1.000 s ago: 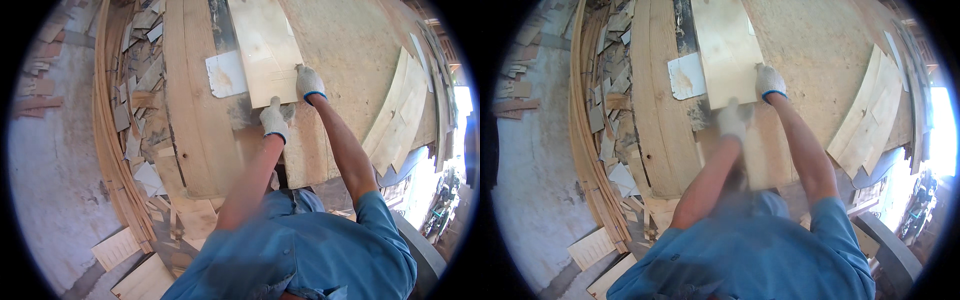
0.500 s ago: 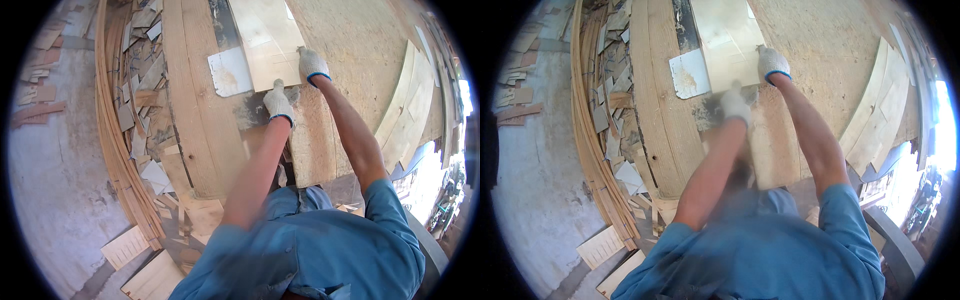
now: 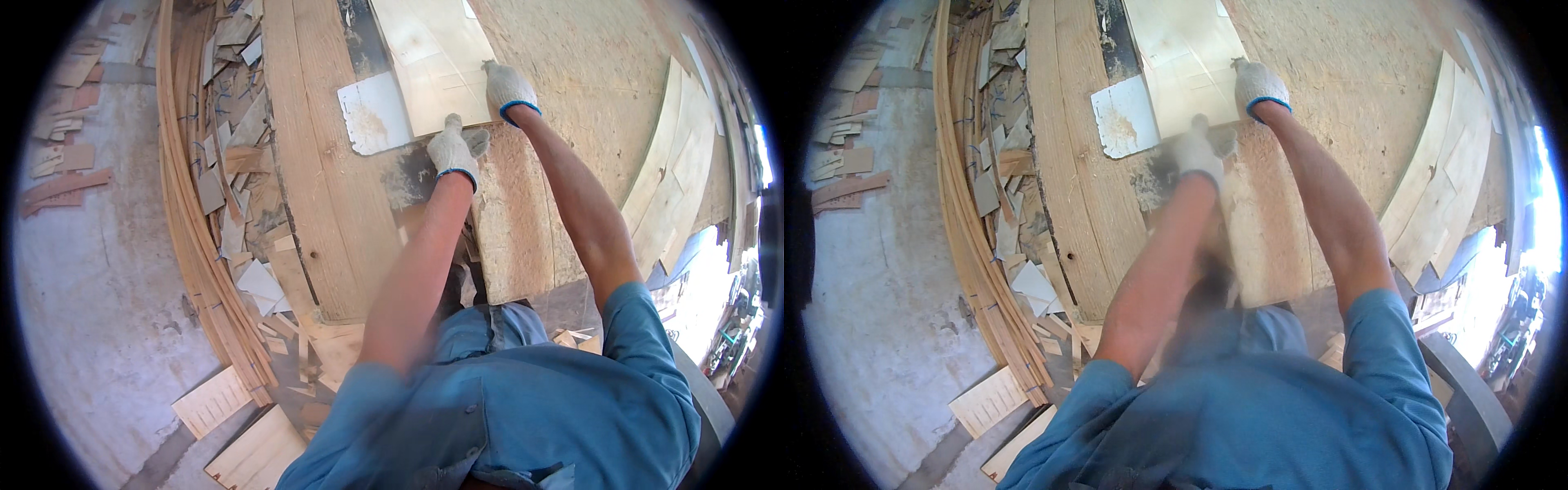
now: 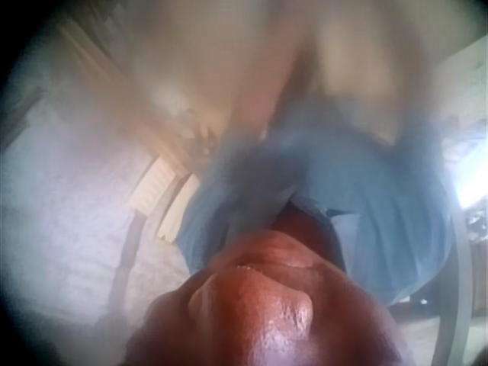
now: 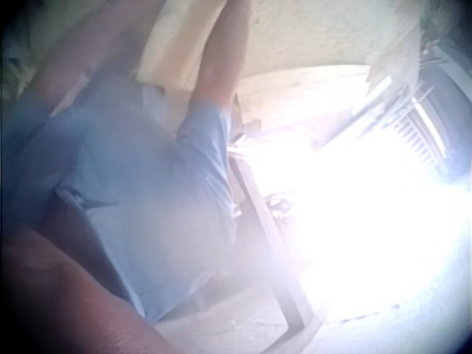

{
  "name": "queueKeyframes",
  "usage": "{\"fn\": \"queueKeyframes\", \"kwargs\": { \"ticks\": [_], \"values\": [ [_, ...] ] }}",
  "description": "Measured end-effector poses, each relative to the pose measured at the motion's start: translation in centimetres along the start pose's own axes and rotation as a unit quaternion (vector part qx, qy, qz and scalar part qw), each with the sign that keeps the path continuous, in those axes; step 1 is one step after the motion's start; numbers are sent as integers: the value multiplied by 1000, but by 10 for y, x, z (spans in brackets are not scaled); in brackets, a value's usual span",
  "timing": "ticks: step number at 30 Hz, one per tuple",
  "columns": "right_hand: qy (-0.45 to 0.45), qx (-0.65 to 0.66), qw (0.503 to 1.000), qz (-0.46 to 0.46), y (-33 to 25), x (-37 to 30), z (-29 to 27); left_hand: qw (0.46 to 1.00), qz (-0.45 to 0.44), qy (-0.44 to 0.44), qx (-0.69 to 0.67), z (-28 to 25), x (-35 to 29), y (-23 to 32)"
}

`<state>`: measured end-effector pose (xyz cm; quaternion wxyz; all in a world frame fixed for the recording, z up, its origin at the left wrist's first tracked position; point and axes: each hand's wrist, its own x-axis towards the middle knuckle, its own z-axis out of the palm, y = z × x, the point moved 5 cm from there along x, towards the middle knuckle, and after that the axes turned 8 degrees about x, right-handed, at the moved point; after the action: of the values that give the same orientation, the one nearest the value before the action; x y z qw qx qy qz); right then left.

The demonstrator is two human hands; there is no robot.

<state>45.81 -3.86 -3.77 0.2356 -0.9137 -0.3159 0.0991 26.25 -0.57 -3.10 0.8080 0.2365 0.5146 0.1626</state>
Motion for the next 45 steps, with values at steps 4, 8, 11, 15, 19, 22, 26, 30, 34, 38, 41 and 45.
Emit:
{"fn": "queueKeyframes", "kwargs": {
  "ticks": [4,8,11,15,19,22,26,30,34,38,41,45],
  "values": [
    [-24,-16,1000,-2,-8,7,-5,1000,8,-1,-18,3,5,4],
    [-11,-11,1000,-7,-11,12,-8,999,27,10,27,8,3,14],
    [-8,-10,1000,-11,-11,16,-6,1000,27,8,6,9,5,15],
    [-11,-16,1000,-17,-6,25,-1,999,31,-20,-35,14,12,14],
    [-5,-13,1000,-27,1,33,2,999,28,-20,-6,18,14,16],
    [-5,-13,999,-29,0,43,0,997,48,-39,-46,25,26,19],
    [4,2,1000,-20,-10,48,-4,998,33,-22,-53,27,40,20],
    [-15,-17,998,-54,-6,43,-4,996,71,-35,41,22,28,19],
    [-20,-30,999,-40,-1,23,-3,997,72,3,37,18,0,15],
    [-9,-20,999,-31,0,28,-2,999,33,-11,-26,16,15,9],
    [-37,-33,999,-2,-10,38,-7,999,48,10,-9,21,16,19],
    [-40,-32,999,-18,-17,49,-8,999,51,0,9,26,24,30]
  ]
}}
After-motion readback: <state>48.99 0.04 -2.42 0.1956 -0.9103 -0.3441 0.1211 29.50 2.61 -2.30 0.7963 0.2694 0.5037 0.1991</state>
